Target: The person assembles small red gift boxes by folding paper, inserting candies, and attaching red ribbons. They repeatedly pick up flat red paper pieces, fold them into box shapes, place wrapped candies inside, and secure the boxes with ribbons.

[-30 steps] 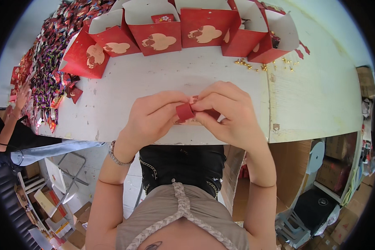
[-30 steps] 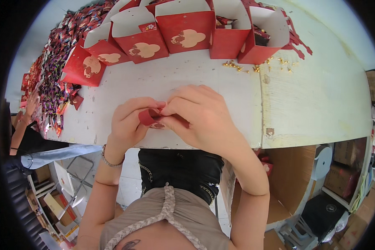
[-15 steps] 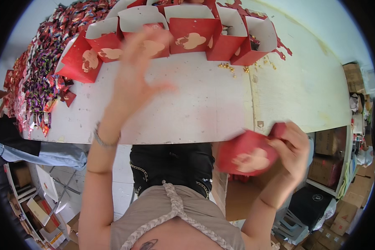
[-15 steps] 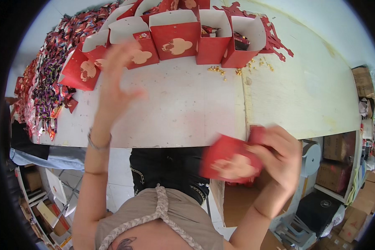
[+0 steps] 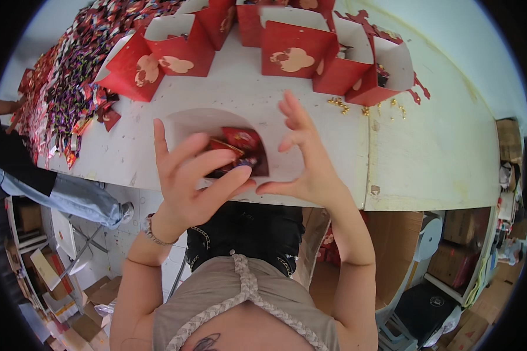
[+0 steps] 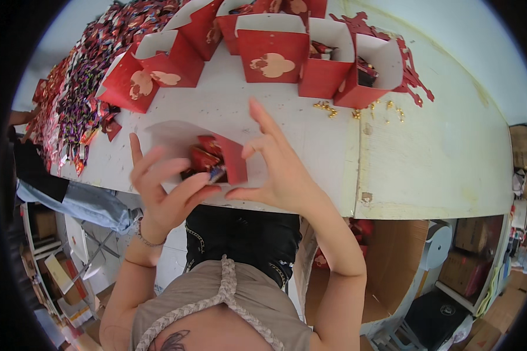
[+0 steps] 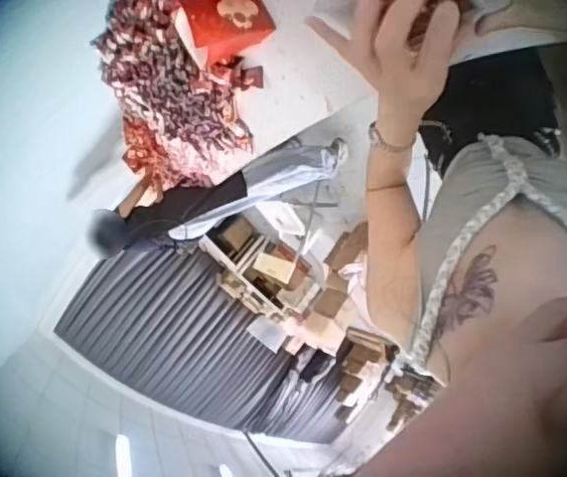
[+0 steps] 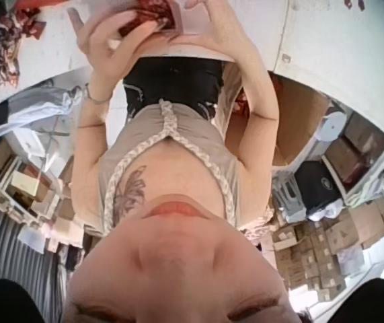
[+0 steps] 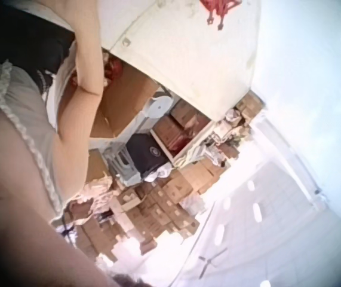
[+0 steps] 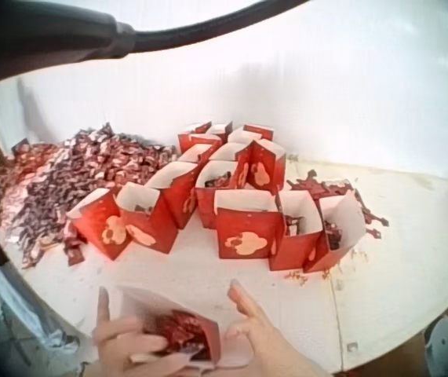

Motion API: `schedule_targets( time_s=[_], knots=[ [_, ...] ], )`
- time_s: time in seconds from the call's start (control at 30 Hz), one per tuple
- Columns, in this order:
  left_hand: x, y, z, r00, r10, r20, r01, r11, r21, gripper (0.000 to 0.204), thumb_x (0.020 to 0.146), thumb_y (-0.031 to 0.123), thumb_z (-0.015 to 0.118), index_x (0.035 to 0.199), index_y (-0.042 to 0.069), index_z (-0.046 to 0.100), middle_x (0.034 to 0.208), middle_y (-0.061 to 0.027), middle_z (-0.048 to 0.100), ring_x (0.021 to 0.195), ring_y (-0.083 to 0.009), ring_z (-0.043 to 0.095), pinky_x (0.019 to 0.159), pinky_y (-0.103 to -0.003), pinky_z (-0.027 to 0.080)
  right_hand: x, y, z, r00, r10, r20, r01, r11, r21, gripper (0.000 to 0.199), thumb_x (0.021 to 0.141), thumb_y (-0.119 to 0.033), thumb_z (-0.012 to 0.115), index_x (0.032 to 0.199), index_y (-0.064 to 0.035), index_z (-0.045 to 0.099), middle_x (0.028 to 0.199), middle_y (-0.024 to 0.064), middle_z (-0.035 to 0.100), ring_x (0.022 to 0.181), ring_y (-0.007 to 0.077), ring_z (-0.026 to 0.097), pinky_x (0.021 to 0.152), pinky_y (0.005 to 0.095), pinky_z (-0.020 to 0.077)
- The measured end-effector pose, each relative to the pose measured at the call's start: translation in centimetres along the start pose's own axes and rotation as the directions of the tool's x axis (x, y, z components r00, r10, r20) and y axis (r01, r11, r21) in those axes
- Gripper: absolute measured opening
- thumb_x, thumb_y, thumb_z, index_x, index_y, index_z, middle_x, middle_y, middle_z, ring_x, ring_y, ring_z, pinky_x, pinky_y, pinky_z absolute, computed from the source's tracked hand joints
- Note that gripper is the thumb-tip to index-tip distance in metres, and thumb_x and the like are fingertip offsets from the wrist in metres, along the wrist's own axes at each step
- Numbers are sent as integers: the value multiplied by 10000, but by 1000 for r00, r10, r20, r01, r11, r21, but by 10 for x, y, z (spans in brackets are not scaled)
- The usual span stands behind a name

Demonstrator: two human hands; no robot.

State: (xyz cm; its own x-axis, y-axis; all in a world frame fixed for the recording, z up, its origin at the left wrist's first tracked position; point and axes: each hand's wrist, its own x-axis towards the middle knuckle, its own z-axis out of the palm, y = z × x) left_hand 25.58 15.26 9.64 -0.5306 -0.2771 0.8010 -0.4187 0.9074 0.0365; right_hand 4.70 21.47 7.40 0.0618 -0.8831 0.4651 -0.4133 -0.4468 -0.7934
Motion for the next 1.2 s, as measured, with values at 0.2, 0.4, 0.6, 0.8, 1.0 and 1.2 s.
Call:
schedule_targets(
  time_s=[0.2, 0.4, 0.6, 0.8, 1.0, 1.2],
  knots=[
    [-68, -13, 24, 618, -723, 311, 609, 189, -771, 941, 634, 545, 779, 1241, 61, 248, 1387, -181, 257, 1286, -280, 298, 1023, -425, 321, -7, 26, 42, 993, 108, 49, -119, 913, 391, 523, 617, -168, 841, 944, -103, 437, 1418, 211, 298, 1281, 336, 360, 1034, 410, 306],
    [-63, -14, 45, 742, -591, 317, 484, 145, -863, 610, 792, 389, 705, 1129, 65, 314, 1320, -152, 333, 1094, -178, 396, 904, -308, 371, -11, 28, 63, 966, -43, -256, 121, 948, 296, 349, 766, -193, 691, 977, -71, 442, 1342, 218, 311, 1192, 315, 356, 1001, 388, 278],
    [-47, -14, 50, 672, -693, 262, 523, 193, -830, 226, 837, 204, 640, 802, 19, 514, 897, -58, 525, 756, -106, 451, 709, -222, 392, -15, 20, 72, 882, 29, -470, 20, 995, 99, 123, 878, -124, 585, 871, -2, 573, 1127, 177, 515, 932, 208, 502, 802, 293, 408],
    [-20, -9, 49, 632, -730, 263, 620, 272, -736, 112, 823, 21, 646, 788, 11, 540, 808, -24, 546, 714, -86, 491, 662, -217, 418, 3, 13, 82, 740, 222, -635, 71, 913, 402, 203, 845, -49, 638, 999, 29, 532, 1028, 132, 593, 905, 165, 550, 808, 291, 447],
    [2, -6, 45, 478, -712, 514, 570, -193, -798, 197, 886, 82, 589, 1059, 1, 539, 941, -56, 606, 842, -94, 561, 753, -231, 463, 1, 12, 63, 832, 313, -458, -116, 906, 408, 242, 854, -72, 651, 1046, 29, 544, 939, 86, 643, 823, 80, 577, 737, 228, 468],
    [-5, -24, 42, 544, -556, 629, 771, 37, -635, 309, 933, 175, 529, 1192, 9, 495, 1023, -69, 618, 908, -97, 559, 775, -229, 463, 11, 7, 65, 782, 461, -419, -145, 789, 598, 196, 875, -81, 628, 1014, 40, 560, 913, 77, 650, 789, 69, 579, 712, 219, 475]
  ],
)
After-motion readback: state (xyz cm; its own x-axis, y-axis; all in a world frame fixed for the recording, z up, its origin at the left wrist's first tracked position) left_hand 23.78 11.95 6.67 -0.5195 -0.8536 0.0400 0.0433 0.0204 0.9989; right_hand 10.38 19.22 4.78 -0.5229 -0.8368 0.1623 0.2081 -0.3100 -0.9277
